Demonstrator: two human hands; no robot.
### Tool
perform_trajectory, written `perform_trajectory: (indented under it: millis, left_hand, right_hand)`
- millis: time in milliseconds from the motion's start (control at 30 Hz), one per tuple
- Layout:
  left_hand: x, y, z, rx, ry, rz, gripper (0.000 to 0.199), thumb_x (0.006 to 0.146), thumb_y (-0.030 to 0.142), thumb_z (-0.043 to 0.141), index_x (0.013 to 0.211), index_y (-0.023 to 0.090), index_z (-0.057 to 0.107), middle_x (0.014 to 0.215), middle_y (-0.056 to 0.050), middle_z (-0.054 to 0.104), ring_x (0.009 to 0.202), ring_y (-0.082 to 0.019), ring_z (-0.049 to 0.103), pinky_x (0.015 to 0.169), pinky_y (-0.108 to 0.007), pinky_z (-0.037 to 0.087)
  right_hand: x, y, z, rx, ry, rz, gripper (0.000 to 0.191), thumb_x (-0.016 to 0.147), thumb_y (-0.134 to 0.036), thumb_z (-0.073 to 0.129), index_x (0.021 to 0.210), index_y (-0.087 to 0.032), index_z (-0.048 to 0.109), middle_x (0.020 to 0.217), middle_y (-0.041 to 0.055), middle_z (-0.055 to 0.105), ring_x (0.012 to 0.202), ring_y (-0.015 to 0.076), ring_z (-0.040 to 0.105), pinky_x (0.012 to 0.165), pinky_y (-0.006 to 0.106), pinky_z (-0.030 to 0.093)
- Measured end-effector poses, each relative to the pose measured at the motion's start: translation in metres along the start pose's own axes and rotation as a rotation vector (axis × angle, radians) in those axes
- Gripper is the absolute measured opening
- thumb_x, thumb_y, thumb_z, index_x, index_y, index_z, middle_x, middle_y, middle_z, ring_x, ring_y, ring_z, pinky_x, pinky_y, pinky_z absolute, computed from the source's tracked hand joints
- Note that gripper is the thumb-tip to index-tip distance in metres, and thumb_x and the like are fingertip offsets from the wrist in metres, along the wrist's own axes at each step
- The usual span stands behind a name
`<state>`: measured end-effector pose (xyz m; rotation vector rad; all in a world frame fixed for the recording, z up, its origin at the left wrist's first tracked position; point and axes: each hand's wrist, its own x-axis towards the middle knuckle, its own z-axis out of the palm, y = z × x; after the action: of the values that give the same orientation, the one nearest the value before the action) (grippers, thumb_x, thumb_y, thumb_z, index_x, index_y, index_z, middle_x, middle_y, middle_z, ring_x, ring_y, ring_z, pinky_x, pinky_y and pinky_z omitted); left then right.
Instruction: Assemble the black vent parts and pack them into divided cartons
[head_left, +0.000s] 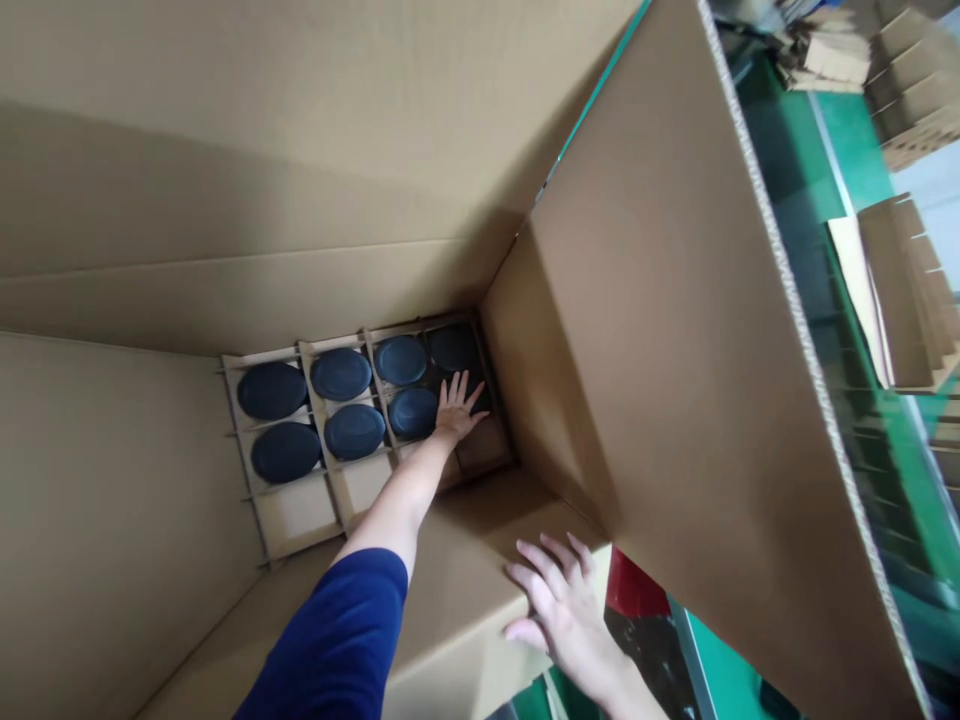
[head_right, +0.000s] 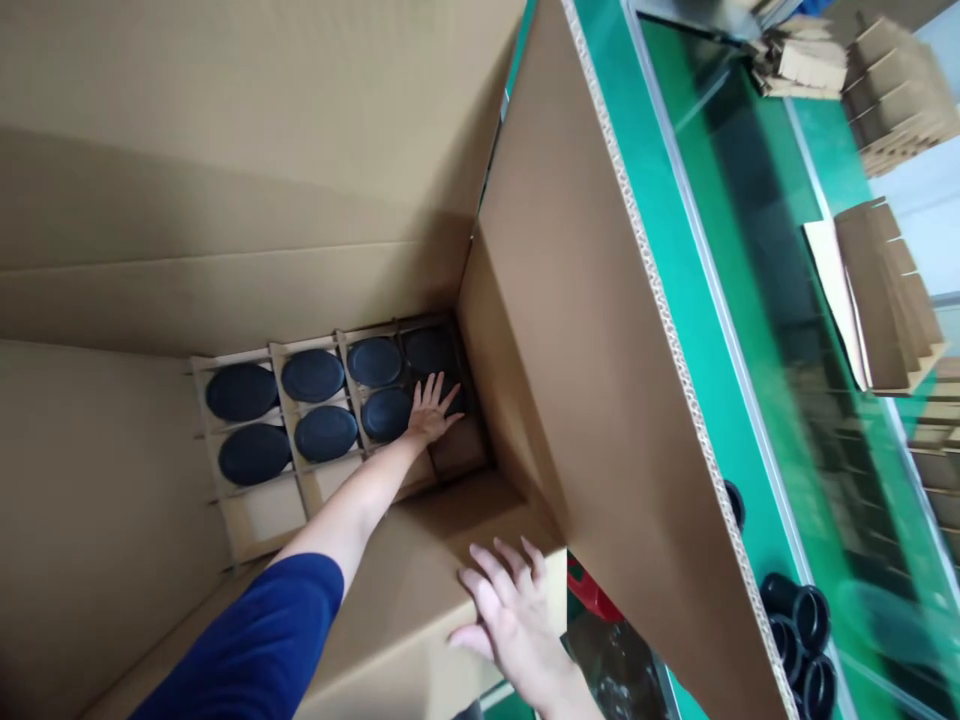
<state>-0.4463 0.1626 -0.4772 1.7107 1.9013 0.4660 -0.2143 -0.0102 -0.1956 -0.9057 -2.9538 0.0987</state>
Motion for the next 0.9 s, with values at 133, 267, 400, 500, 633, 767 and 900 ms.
perform_trajectory:
  millis: [133,267,400,500,633,767,900]
  left_hand:
    - [-0.019,-0.003,-0.017,0.026,-0.047,-0.012,0.067,0.100,0.047,0.052,0.162,0.027,0.035,0.174,-0.013,0.001,0.160,-0.035,-0.005,0.127,-0.060,0.001]
    - [-0.062,-0.005,-0.072,0.013,-0.154,-0.100,0.063,0.098,0.043,0.052,0.157,0.021,0.046,0.168,-0.020,0.027,0.158,-0.040,0.017,0.123,-0.064,0.020]
    - [-0.139,0.011,-0.152,-0.020,-0.125,-0.147,0.052,0.091,0.039,0.060,0.132,0.008,0.067,0.130,-0.025,0.068,0.124,-0.038,0.065,0.105,-0.049,0.052]
    - [-0.236,0.040,-0.196,-0.135,0.083,-0.169,0.050,0.094,0.037,0.055,0.136,0.011,0.064,0.138,-0.019,0.066,0.127,-0.030,0.064,0.110,-0.040,0.049]
    - [-0.385,0.085,-0.206,-0.310,0.425,-0.210,0.044,0.102,0.035,0.044,0.139,0.018,0.060,0.136,-0.011,0.068,0.120,-0.019,0.067,0.107,-0.032,0.051]
    - [-0.510,0.107,-0.175,-0.442,0.650,-0.066,0.033,0.101,0.036,0.048,0.117,0.021,0.072,0.116,-0.008,0.076,0.108,-0.020,0.071,0.101,-0.033,0.054]
    - [-0.613,0.069,-0.122,-0.426,0.608,-0.223,0.032,0.101,0.031,0.045,0.112,0.021,0.073,0.113,-0.007,0.076,0.107,-0.020,0.070,0.101,-0.032,0.052]
  right_hand:
    - [-0.007,0.003,0.017,-0.037,0.055,-0.005,0.054,0.095,-0.071,0.055,0.122,-0.027,0.066,0.131,0.0052,0.066,0.127,0.0307,0.048,0.121,0.050,0.018]
    - [-0.003,0.008,0.044,-0.053,0.154,-0.010,0.053,0.088,-0.074,0.063,0.114,-0.027,0.066,0.131,0.0060,0.065,0.126,0.0313,0.049,0.116,0.052,0.026]
    - [0.009,0.016,0.050,-0.052,0.172,-0.022,0.049,0.087,-0.068,0.070,0.110,-0.025,0.067,0.128,0.0078,0.065,0.122,0.0313,0.052,0.113,0.054,0.031]
    - [0.005,0.016,0.040,-0.044,0.105,0.011,0.042,0.087,-0.058,0.076,0.109,-0.023,0.068,0.125,0.0096,0.066,0.115,0.0304,0.055,0.109,0.052,0.035]
    - [-0.001,0.022,0.037,-0.113,0.002,0.016,0.031,0.094,-0.047,0.069,0.115,-0.023,0.068,0.123,0.0104,0.066,0.111,0.0296,0.058,0.108,0.049,0.036]
    - [0.006,0.040,0.054,-0.206,-0.019,0.008,0.033,0.096,-0.049,0.059,0.117,-0.026,0.068,0.128,0.0106,0.065,0.120,0.0310,0.057,0.114,0.052,0.033]
    - [-0.003,0.041,0.067,-0.300,0.075,0.094,0.046,0.095,-0.054,0.047,0.127,-0.027,0.065,0.146,0.0151,0.054,0.140,0.0348,0.046,0.116,0.057,0.032]
